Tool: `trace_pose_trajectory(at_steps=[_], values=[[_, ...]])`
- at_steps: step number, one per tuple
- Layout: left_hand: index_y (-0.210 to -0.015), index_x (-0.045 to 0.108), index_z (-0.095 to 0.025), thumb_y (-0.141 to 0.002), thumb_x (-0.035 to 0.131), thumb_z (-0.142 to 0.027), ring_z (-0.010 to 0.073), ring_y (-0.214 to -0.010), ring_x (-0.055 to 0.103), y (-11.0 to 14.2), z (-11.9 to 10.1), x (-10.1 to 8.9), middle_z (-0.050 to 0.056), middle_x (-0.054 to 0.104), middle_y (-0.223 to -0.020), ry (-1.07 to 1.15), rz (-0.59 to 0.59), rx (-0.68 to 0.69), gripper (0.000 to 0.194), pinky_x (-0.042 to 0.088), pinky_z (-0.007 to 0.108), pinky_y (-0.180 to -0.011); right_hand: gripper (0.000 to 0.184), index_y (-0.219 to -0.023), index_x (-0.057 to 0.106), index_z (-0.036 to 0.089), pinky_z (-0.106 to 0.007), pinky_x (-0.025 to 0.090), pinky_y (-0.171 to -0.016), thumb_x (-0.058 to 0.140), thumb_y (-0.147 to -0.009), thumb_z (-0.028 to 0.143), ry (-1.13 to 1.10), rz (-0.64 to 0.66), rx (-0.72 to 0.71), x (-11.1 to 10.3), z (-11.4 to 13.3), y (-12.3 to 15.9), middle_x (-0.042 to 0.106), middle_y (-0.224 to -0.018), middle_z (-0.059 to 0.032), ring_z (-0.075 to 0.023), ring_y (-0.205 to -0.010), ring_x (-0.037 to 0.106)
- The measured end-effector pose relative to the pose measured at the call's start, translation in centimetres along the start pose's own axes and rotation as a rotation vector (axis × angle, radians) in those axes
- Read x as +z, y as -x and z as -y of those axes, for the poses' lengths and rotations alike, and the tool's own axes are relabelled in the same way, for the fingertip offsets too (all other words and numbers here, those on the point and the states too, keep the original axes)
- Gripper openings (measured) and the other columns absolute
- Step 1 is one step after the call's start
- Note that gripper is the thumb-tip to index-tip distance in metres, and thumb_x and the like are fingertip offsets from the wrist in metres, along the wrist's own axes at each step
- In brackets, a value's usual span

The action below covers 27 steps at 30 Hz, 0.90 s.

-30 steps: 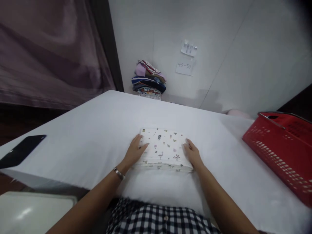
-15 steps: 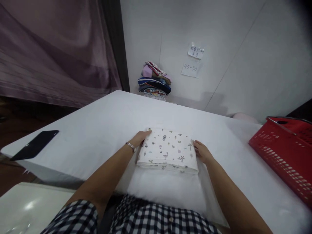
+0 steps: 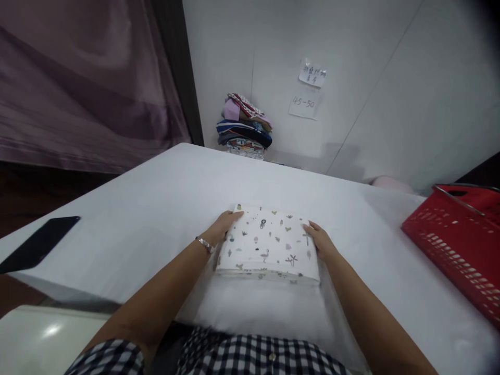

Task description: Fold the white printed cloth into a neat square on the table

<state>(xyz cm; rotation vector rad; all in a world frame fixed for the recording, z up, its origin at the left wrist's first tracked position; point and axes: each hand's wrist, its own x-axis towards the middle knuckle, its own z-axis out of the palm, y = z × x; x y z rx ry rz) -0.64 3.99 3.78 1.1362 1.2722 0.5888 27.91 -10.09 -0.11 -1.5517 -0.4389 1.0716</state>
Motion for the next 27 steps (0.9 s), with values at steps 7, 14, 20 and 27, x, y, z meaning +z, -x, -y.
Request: trace_pose_trajectory(at_steps=[7, 14, 20, 27], values=[[-0.099, 0.060, -0.012, -0.073, 0.070, -0.040, 0.0224, -0.082, 0.067, -5.1, -2.9, 1.3, 0.012, 0.070, -0.094, -0.007, -0.028, 0.060, 0.040, 0.052, 0.029, -0.066, 0.072, -0.136, 0.042, 0.021, -0.029, 0.056, -0.069, 0.072, -0.072, 0.035, 0.030, -0.157, -0.169, 0.4, 1.3, -1.9, 0.069, -0.099, -0.0068, -0.0188, -0.081, 0.068], [-0.118, 0.055, -0.013, -0.068, 0.073, -0.046, 0.0285, -0.106, 0.061, -7.1, -2.9, 1.7, 0.017, 0.061, -0.122, -0.186, -0.045, -0.006, 0.063, 0.049, 0.032, -0.079, 0.084, -0.145, 0.031, 0.023, -0.029, 0.054, -0.063, 0.070, -0.073, 0.042, 0.231, -0.166, 0.011, -0.6, 1.6, -2.0, 0.060, -0.124, -0.0138, -0.0222, -0.090, 0.065], [-0.133, 0.043, -0.014, -0.066, 0.074, -0.040, 0.0286, -0.113, 0.057, -3.9, 0.0, 0.3, 0.017, 0.053, -0.132, -0.501, -0.039, 0.202, 0.078, 0.046, 0.032, -0.090, 0.090, -0.148, 0.024, 0.023, -0.026, 0.050, -0.048, 0.071, -0.073, 0.044, 0.233, -0.062, 0.046, -1.9, 0.1, 2.8, 0.069, -0.089, -0.0077, -0.0173, -0.061, 0.062], [-0.136, 0.041, -0.015, -0.084, 0.051, -0.040, 0.0296, -0.133, 0.037, 1.3, 2.2, 1.3, 0.014, 0.040, -0.145, -1.029, -0.095, 0.670, 0.059, 0.026, 0.042, -0.110, 0.095, -0.150, 0.018, 0.021, -0.028, 0.055, -0.047, 0.072, -0.074, 0.044, 0.244, -0.010, 0.046, -2.2, -1.7, 6.2, 0.067, -0.077, -0.0040, -0.0163, -0.053, 0.062]])
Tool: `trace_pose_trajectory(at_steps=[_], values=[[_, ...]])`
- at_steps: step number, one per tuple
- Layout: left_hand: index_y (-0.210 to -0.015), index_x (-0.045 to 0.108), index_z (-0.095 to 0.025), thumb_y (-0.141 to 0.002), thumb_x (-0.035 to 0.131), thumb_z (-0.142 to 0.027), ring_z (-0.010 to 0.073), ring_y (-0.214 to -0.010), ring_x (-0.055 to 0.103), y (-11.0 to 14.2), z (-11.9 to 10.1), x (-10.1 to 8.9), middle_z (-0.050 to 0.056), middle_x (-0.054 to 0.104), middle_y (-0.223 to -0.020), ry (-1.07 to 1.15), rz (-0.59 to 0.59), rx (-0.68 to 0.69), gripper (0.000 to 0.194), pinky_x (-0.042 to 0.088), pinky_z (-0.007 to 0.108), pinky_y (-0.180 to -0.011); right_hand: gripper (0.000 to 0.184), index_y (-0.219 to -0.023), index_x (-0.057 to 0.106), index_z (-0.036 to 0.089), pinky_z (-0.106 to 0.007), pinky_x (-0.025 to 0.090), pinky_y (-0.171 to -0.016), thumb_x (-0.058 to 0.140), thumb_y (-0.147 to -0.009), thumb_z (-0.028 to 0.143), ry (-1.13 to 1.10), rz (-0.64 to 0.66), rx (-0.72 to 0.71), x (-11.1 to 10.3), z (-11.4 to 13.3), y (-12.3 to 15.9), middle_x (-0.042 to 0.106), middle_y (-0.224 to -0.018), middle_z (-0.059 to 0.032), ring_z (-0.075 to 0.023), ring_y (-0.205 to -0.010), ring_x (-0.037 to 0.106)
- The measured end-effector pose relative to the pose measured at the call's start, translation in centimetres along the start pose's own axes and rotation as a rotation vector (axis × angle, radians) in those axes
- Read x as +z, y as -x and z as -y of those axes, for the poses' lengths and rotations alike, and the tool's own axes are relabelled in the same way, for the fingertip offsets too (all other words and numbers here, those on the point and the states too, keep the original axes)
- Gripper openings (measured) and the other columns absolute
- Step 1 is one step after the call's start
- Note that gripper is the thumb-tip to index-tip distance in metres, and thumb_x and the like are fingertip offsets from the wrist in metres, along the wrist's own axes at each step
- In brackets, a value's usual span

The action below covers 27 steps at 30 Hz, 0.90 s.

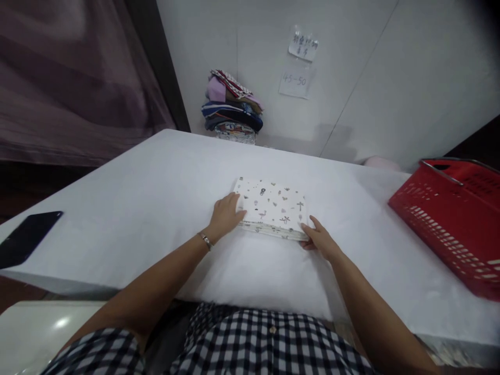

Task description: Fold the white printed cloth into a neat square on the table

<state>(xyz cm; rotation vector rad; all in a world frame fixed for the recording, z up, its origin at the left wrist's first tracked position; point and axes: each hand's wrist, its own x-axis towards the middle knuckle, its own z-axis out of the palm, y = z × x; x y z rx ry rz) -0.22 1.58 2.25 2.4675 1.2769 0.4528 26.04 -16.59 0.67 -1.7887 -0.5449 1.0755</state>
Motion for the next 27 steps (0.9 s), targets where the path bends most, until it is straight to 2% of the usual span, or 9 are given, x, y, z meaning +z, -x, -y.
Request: trace_pose_trajectory(at_steps=[2, 3, 8, 13, 17, 21, 24, 27], values=[[-0.135, 0.044, -0.018, -0.088, 0.044, -0.042, 0.0292, -0.138, 0.026, 0.9, -0.3, 0.7, 0.011, 0.036, -0.148, -0.089, -0.016, 0.129, 0.053, 0.016, 0.046, -0.114, 0.095, -0.149, 0.019, 0.020, -0.028, 0.054, -0.046, 0.072, -0.074, 0.043, -0.005, -0.005, -0.020, -0.1, -0.4, 0.2, 0.066, -0.071, -0.0027, -0.0161, -0.050, 0.061], [-0.134, 0.045, -0.019, -0.089, 0.042, -0.044, 0.0293, -0.140, 0.023, 1.2, -0.3, 1.1, 0.010, 0.035, -0.149, -0.113, -0.010, 0.149, 0.051, 0.013, 0.049, -0.114, 0.094, -0.149, 0.021, 0.019, -0.028, 0.052, -0.044, 0.073, -0.073, 0.043, 0.008, -0.018, -0.040, -0.1, -0.6, 0.3, 0.065, -0.067, -0.0018, -0.0155, -0.048, 0.060], [-0.129, 0.052, -0.026, -0.092, 0.036, -0.048, 0.0287, -0.141, 0.021, 1.5, 0.7, 2.2, 0.006, 0.037, -0.148, -0.120, 0.002, 0.115, 0.046, 0.015, 0.051, -0.112, 0.084, -0.145, 0.032, 0.015, -0.021, 0.040, -0.034, 0.070, -0.076, 0.043, 0.148, -0.079, -0.147, 0.0, -1.2, 0.3, 0.057, -0.051, 0.0041, -0.0111, -0.037, 0.049], [-0.125, 0.056, -0.026, -0.091, 0.038, -0.046, 0.0292, -0.141, 0.019, 2.0, -0.2, 2.0, 0.006, 0.042, -0.145, -0.115, -0.056, 0.146, 0.044, 0.009, 0.052, -0.114, 0.070, -0.143, 0.035, 0.015, -0.020, 0.038, -0.034, 0.062, -0.083, 0.039, 0.080, -0.109, -0.150, -0.1, -1.4, 0.6, 0.059, -0.055, 0.0029, -0.0124, -0.041, 0.055], [-0.123, 0.057, -0.024, -0.093, 0.038, -0.043, 0.0258, -0.139, 0.024, 3.1, -3.3, 3.0, 0.006, 0.045, -0.142, -0.133, -0.055, 0.312, 0.041, 0.008, 0.049, -0.115, 0.064, -0.143, 0.032, 0.012, -0.020, 0.043, -0.039, 0.056, -0.085, 0.025, -0.095, -0.085, -0.118, -0.5, -2.0, 1.0, 0.064, -0.062, -0.0008, -0.0138, -0.050, 0.062], [-0.122, 0.056, -0.022, -0.092, 0.042, -0.037, 0.0229, -0.128, 0.039, 3.6, -7.5, 5.0, 0.006, 0.050, -0.137, -0.063, -0.014, 0.526, 0.036, 0.021, 0.044, -0.111, 0.065, -0.142, 0.032, 0.012, -0.020, 0.045, -0.042, 0.056, -0.082, 0.017, -0.133, -0.071, -0.152, -0.7, -2.7, 1.1, 0.067, -0.064, -0.0019, -0.0149, -0.054, 0.064], [-0.120, 0.055, -0.024, -0.091, 0.047, -0.030, 0.0218, -0.119, 0.045, 3.3, -10.5, 6.4, 0.005, 0.054, -0.131, -0.047, -0.003, 0.603, 0.032, 0.030, 0.041, -0.104, 0.065, -0.140, 0.035, 0.009, -0.020, 0.043, -0.042, 0.057, -0.079, 0.014, -0.136, -0.082, -0.177, -0.6, -2.9, 1.3, 0.067, -0.062, -0.0019, -0.0144, -0.053, 0.063], [-0.114, 0.057, -0.023, -0.087, 0.053, -0.025, 0.0223, -0.112, 0.048, 2.7, -12.6, 7.6, 0.006, 0.057, -0.121, -0.080, 0.000, 0.632, 0.028, 0.035, 0.039, -0.096, 0.063, -0.138, 0.038, 0.006, -0.019, 0.041, -0.041, 0.058, -0.078, 0.013, -0.116, -0.096, -0.204, -0.4, -2.8, 1.5, 0.067, -0.059, -0.0023, -0.0135, -0.050, 0.061]])
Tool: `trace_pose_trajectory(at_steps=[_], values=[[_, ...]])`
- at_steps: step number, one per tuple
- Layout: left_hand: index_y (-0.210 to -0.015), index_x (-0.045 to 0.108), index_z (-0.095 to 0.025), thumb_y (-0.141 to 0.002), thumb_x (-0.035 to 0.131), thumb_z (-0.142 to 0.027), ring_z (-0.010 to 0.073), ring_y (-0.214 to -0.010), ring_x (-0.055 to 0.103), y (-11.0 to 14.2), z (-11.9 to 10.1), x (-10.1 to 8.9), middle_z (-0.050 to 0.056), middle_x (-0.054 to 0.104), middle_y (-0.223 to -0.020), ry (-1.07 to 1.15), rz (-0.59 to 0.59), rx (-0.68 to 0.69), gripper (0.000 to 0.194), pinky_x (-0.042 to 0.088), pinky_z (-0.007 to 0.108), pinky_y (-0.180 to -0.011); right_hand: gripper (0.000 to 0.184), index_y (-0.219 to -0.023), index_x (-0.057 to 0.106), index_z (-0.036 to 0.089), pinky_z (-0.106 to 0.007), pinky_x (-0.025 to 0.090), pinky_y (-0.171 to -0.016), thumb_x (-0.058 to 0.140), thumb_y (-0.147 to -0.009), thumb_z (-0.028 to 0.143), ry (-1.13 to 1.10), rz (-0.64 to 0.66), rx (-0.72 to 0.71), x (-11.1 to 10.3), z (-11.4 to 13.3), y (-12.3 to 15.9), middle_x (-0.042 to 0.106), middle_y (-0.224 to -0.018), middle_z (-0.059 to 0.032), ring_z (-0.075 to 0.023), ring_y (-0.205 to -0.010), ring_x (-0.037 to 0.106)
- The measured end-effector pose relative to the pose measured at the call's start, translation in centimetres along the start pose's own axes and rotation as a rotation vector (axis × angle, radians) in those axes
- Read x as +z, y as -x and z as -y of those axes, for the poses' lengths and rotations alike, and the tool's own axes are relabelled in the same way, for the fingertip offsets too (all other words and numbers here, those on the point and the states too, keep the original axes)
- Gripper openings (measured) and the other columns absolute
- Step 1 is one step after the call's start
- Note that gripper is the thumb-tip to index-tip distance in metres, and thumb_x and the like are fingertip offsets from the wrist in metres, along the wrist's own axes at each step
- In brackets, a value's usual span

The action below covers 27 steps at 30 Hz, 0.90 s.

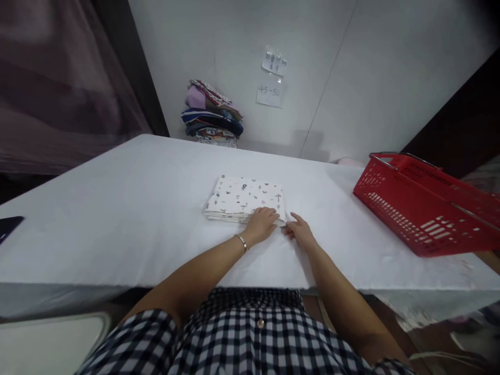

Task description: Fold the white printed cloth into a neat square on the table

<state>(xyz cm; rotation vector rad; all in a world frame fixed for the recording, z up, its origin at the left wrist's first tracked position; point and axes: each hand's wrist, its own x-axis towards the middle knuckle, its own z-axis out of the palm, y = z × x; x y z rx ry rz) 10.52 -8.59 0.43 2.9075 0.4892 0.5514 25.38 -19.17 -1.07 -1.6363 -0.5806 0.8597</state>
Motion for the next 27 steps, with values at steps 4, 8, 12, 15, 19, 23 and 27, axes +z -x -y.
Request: trace_pose_trajectory(at_steps=[4, 8, 12, 15, 19, 23, 27], values=[[-0.106, 0.059, -0.022, -0.085, 0.056, -0.023, 0.0222, -0.105, 0.050, -1.0, -0.3, 0.8, 0.006, 0.059, -0.108, -0.049, 0.027, -0.030, 0.022, 0.038, 0.037, -0.088, 0.060, -0.136, 0.041, 0.006, -0.018, 0.040, -0.041, 0.058, -0.079, 0.015, 0.014, -0.013, -0.005, 0.3, 0.2, 0.1, 0.065, -0.057, -0.0014, -0.0123, -0.049, 0.059], [-0.106, 0.059, -0.023, -0.086, 0.056, -0.025, 0.0211, -0.104, 0.051, -1.3, 0.2, 0.6, 0.005, 0.059, -0.109, -0.059, 0.075, -0.025, 0.021, 0.039, 0.035, -0.085, 0.059, -0.134, 0.043, 0.007, -0.019, 0.039, -0.040, 0.059, -0.079, 0.016, 0.014, -0.012, 0.001, 0.4, 0.1, -0.2, 0.065, -0.059, -0.0011, -0.0121, -0.048, 0.058], [-0.102, 0.059, -0.022, -0.087, 0.054, -0.027, 0.0209, -0.102, 0.052, -1.7, 0.2, -0.1, 0.004, 0.059, -0.109, -0.108, 0.130, -0.005, 0.016, 0.039, 0.034, -0.082, 0.056, -0.132, 0.045, 0.008, -0.019, 0.039, -0.040, 0.060, -0.078, 0.016, 0.034, 0.008, -0.020, 0.4, -0.4, -0.6, 0.063, -0.054, 0.0008, -0.0108, -0.044, 0.055], [-0.099, 0.059, -0.019, -0.089, 0.051, -0.025, 0.0213, -0.100, 0.053, -1.8, -0.2, -0.2, 0.005, 0.060, -0.106, -0.149, 0.145, 0.004, 0.015, 0.040, 0.034, -0.079, 0.056, -0.132, 0.045, 0.008, -0.018, 0.039, -0.041, 0.059, -0.078, 0.017, 0.028, 0.007, -0.025, 0.5, -0.8, -0.8, 0.061, -0.053, 0.0019, -0.0106, -0.044, 0.054], [-0.103, 0.058, -0.019, -0.088, 0.051, -0.025, 0.0223, -0.101, 0.053, -1.7, -0.5, 0.0, 0.007, 0.060, -0.107, -0.155, 0.124, 0.013, 0.017, 0.040, 0.035, -0.081, 0.057, -0.131, 0.046, 0.010, -0.018, 0.039, -0.041, 0.060, -0.076, 0.020, 0.041, 0.015, -0.047, 0.5, -1.2, -1.1, 0.060, -0.052, 0.0026, -0.0102, -0.043, 0.053], [-0.099, 0.061, -0.021, -0.088, 0.052, -0.030, 0.0213, -0.099, 0.054, -1.9, -0.3, 0.1, 0.005, 0.062, -0.104, -0.102, 0.117, -0.057, 0.016, 0.041, 0.034, -0.079, 0.058, -0.132, 0.046, 0.009, -0.019, 0.037, -0.041, 0.057, -0.076, 0.021, 0.083, 0.028, -0.072, 0.3, -1.4, -1.2, 0.059, -0.048, 0.0037, -0.0092, -0.039, 0.048], [-0.096, 0.062, -0.021, -0.088, 0.053, -0.031, 0.0211, -0.098, 0.055, -2.2, 0.0, 0.1, 0.004, 0.062, -0.103, -0.086, 0.132, -0.057, 0.016, 0.041, 0.033, -0.078, 0.058, -0.131, 0.047, 0.010, -0.019, 0.038, -0.042, 0.058, -0.075, 0.022, 0.090, 0.027, -0.086, 0.3, -1.5, -1.2, 0.058, -0.049, 0.0041, -0.0092, -0.040, 0.048]])
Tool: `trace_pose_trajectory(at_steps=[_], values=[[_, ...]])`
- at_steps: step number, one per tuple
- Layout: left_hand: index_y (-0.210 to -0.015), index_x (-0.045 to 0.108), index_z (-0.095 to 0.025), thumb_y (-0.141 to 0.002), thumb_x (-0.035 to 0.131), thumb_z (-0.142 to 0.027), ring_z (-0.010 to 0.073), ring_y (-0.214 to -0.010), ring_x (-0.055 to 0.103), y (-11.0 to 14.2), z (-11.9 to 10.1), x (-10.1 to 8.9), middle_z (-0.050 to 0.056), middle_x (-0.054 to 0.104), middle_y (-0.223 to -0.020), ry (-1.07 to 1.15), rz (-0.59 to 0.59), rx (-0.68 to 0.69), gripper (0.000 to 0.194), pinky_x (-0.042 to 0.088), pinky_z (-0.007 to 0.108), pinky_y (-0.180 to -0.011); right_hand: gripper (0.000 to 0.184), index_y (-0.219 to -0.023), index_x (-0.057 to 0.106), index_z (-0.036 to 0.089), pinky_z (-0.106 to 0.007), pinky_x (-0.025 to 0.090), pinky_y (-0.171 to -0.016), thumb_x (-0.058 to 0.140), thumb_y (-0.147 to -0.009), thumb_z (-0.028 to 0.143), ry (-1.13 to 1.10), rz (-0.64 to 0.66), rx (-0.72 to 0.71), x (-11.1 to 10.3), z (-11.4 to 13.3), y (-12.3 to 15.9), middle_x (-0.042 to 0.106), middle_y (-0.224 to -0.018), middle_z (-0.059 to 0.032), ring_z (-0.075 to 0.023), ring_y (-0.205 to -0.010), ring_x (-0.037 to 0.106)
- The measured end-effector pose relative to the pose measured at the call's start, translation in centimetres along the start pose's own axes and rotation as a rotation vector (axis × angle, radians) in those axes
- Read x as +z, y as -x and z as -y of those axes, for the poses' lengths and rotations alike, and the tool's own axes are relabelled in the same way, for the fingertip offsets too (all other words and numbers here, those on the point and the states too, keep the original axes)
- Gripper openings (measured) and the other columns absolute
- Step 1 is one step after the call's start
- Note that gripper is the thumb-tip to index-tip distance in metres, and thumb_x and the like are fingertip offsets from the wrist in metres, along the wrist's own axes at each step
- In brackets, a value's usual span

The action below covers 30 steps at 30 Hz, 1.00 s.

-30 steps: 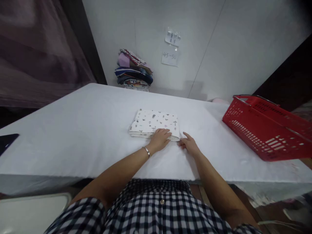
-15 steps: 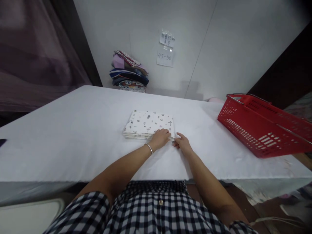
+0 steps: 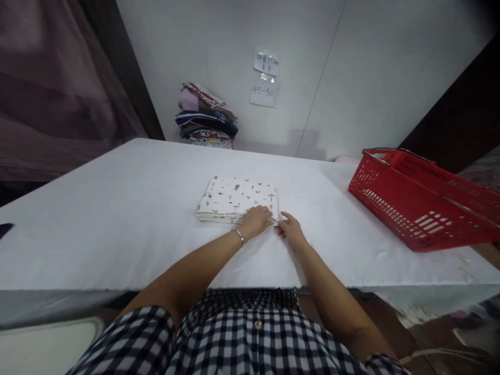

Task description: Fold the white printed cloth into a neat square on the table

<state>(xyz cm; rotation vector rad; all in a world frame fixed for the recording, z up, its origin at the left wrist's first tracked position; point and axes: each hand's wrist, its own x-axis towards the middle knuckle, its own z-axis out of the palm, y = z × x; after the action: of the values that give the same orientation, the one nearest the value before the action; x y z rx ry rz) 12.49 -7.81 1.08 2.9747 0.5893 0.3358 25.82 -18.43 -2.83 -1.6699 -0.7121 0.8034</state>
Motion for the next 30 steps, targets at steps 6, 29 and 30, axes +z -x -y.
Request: trace_pose_trajectory(at_steps=[6, 29, 30], values=[[-0.104, 0.059, -0.022, -0.090, 0.049, -0.028, 0.0199, -0.097, 0.055, 0.3, -0.1, 0.0, 0.004, 0.062, -0.103, -0.004, -0.018, -0.027, 0.019, 0.041, 0.032, -0.078, 0.058, -0.130, 0.048, 0.011, -0.019, 0.038, -0.042, 0.056, -0.074, 0.024, 0.010, 0.006, -0.021, 0.1, -0.1, -0.1, 0.055, -0.047, 0.0062, -0.0089, -0.039, 0.046], [-0.112, 0.055, -0.015, -0.091, 0.040, -0.015, 0.0231, -0.097, 0.058, 0.3, -1.8, 1.4, 0.009, 0.065, -0.098, -0.128, -0.041, -0.014, 0.026, 0.040, 0.036, -0.084, 0.063, -0.133, 0.044, 0.010, -0.017, 0.037, -0.040, 0.059, -0.073, 0.024, -0.037, 0.005, -0.012, 0.7, 0.4, 0.3, 0.054, -0.046, 0.0071, -0.0086, -0.038, 0.046], [-0.115, 0.054, -0.016, -0.091, 0.040, -0.016, 0.0230, -0.098, 0.058, 0.4, -1.8, 1.6, 0.009, 0.065, -0.098, -0.131, -0.047, -0.010, 0.027, 0.040, 0.036, -0.085, 0.063, -0.133, 0.044, 0.009, -0.017, 0.038, -0.040, 0.058, -0.074, 0.023, -0.040, 0.002, -0.011, 0.7, 0.5, 0.4, 0.054, -0.046, 0.0068, -0.0088, -0.038, 0.047]])
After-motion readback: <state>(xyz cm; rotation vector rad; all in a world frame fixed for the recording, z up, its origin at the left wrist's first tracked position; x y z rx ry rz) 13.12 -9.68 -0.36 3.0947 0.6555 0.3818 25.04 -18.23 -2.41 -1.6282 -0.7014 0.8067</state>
